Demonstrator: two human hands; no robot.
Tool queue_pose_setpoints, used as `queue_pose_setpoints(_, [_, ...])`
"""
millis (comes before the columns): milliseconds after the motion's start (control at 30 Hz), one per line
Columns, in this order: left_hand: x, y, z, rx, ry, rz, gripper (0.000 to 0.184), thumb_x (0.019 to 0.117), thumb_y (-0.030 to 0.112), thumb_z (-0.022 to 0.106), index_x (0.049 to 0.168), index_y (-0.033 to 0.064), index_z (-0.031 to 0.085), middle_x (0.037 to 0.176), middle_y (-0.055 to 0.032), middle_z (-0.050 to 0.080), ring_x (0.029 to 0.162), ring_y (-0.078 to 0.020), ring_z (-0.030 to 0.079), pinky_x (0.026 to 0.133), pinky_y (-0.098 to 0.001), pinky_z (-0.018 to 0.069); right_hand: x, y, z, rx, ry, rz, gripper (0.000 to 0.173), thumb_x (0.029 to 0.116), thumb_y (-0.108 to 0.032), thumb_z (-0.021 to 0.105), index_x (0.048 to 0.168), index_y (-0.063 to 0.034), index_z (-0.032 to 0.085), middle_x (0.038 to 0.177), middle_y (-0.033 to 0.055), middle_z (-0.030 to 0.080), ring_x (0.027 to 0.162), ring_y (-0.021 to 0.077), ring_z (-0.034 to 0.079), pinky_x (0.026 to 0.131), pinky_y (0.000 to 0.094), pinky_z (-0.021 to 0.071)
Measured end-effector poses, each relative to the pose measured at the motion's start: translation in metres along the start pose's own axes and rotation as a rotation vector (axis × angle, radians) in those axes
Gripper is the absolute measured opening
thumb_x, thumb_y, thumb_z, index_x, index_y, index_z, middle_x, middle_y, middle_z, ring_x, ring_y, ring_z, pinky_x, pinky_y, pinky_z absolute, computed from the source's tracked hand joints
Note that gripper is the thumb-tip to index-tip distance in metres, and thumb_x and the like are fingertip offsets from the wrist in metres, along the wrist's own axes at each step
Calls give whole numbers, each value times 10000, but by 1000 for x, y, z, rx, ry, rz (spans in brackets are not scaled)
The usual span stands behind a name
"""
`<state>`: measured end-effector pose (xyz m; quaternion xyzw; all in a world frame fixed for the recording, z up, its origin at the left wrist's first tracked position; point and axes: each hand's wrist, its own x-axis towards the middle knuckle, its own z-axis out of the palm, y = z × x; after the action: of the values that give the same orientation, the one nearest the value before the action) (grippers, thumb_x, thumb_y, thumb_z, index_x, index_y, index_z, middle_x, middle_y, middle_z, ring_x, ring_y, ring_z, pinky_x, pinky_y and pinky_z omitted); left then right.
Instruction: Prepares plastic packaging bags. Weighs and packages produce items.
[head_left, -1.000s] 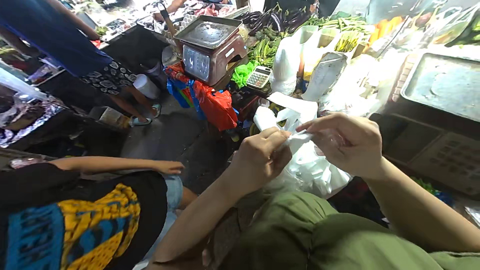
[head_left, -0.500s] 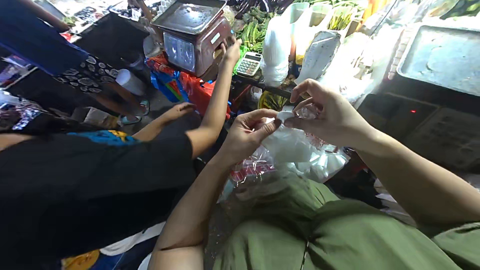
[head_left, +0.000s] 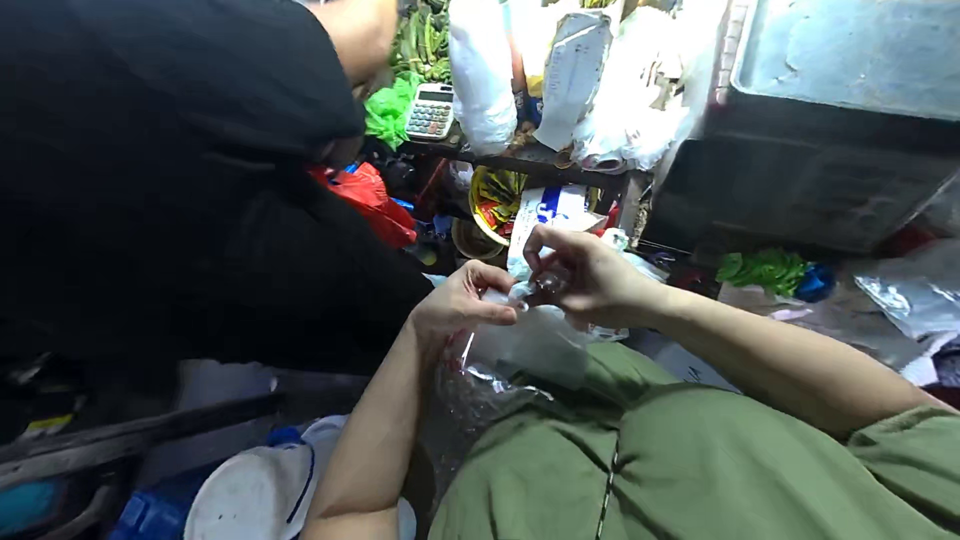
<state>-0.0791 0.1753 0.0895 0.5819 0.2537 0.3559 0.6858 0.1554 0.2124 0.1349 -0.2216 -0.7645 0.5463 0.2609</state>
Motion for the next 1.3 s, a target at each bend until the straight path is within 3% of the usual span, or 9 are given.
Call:
queue_pose_setpoints(200, [9, -34, -5, -34, -258, -22, 98, 967, 197, 686, 956, 228, 778, 950, 163, 741, 878, 72, 662, 782, -149, 544, -29, 33, 9, 75, 0, 77, 277, 871, -89, 785, 1068, -26, 602, 817, 11, 666, 677, 4, 613, 646, 170, 535])
queue_pose_setpoints(367, [17, -37, 0, 179, -136, -108, 118, 963, 160, 671, 988, 97, 768, 921, 102, 742, 856, 38, 665, 792, -182, 556, -66, 63, -17, -182, 111, 268, 179, 951, -170, 698, 1104, -78, 713, 950, 24, 739, 804, 69, 679, 747, 295, 581])
queue_pose_setpoints(467, [22, -38, -3, 218, -299, -167, 136, 957, 184, 684, 974, 76, 766, 862, 91, 727, 773, 56, 638, 700, -148, 533, -87, 72, -34, -571, 390, 332, 180, 953, -158, 682, 1107, -101, 757, 927, 73, 748, 784, 216, 707, 724, 488, 595])
queue_pose_setpoints(533, [25, -40, -3, 217, -412, -201, 158, 959, 200, 691, 981, 61, 763, 843, 71, 720, 739, 52, 622, 660, -145, 515, -92, 77, -43, -799, 486, 383, 215, 958, -136, 663, 1144, -99, 765, 957, 113, 735, 789, 292, 712, 689, 542, 586])
queue_pose_setpoints(700, [36, -42, -5, 205, -493, -263, 157, 971, 177, 668, 991, 51, 759, 859, 62, 724, 761, 52, 632, 678, -147, 520, -82, 99, -48, -1033, 517, 415, 207, 986, -140, 663, 1154, -79, 768, 1008, 170, 718, 816, 357, 717, 672, 532, 586])
queue_pose_setpoints(833, [40, -44, -9, 185, -415, -280, 145, 986, 154, 647, 1001, 69, 763, 892, 86, 734, 808, 57, 649, 729, -148, 538, -73, 105, -44, -1078, 472, 377, 126, 928, -12, 665, 1030, -9, 739, 1007, 206, 695, 804, 396, 703, 652, 544, 578])
queue_pose_setpoints(1033, [61, -59, 2, 228, -348, -241, 152, 981, 163, 658, 1019, 67, 770, 911, 80, 740, 841, 46, 657, 774, -171, 549, -42, 94, -54, -655, 357, 402, 165, 948, -60, 621, 1061, -36, 738, 961, 150, 736, 893, 326, 718, 792, 580, 567])
queue_pose_setpoints(1200, [101, -77, 4, 402, -168, -130, 154, 969, 120, 664, 1041, 20, 757, 911, 0, 720, 828, -2, 645, 783, -207, 549, -25, 97, -76, -437, 411, 350, 208, 977, -100, 610, 1115, -74, 764, 945, 74, 752, 836, 173, 705, 803, 448, 575])
queue_pose_setpoints(1300, [126, -87, 2, 503, -112, -22, 135, 958, 136, 684, 1012, 44, 766, 890, -14, 643, 856, -53, 577, 790, -237, 478, -41, 92, -90, -337, 427, 342, 191, 985, -196, 650, 1091, -98, 775, 925, 22, 762, 807, 73, 702, 790, 340, 588])
